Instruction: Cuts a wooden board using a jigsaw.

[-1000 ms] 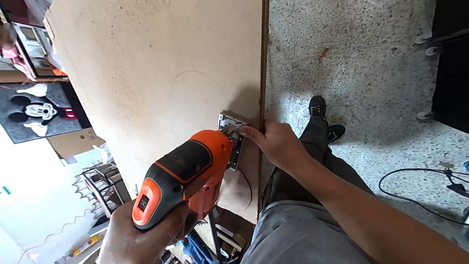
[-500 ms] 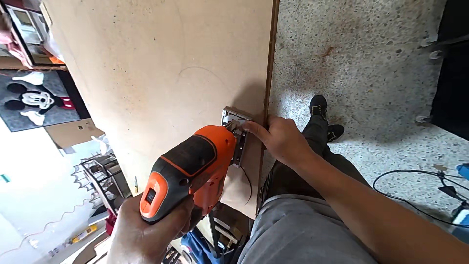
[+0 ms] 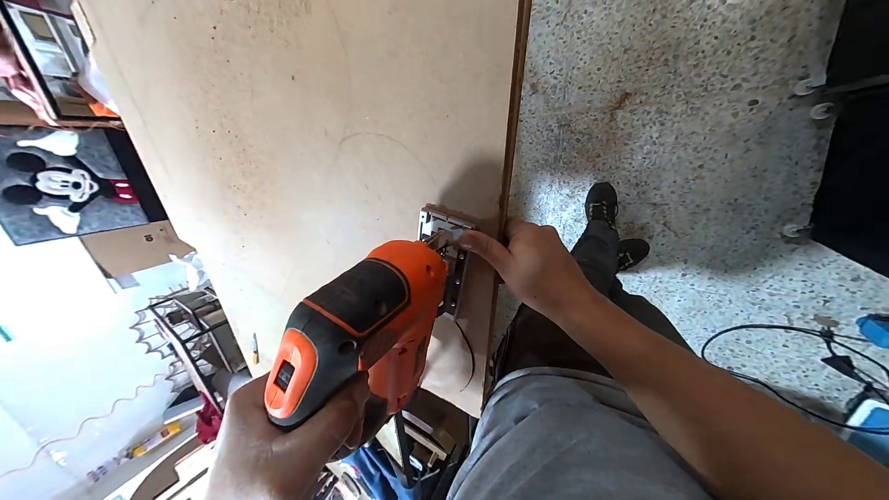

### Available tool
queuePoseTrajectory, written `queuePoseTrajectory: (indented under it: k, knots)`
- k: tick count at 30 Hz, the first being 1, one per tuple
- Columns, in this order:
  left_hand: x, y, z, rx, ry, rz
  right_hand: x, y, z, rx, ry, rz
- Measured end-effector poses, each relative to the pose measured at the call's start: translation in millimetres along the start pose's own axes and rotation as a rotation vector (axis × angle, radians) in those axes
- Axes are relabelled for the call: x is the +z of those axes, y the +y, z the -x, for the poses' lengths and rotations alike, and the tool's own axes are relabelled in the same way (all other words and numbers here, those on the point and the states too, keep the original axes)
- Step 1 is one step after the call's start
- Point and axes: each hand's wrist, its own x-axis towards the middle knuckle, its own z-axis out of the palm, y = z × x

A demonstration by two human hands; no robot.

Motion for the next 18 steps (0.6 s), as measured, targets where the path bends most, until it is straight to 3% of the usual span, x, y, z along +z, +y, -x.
queuePoseTrajectory:
  k: [18]
  knots:
    - [4.3,7.9,-1.0,-0.055,0.042,0.000,-10.4,-5.4,-8.6,0.014,-0.029,0.038]
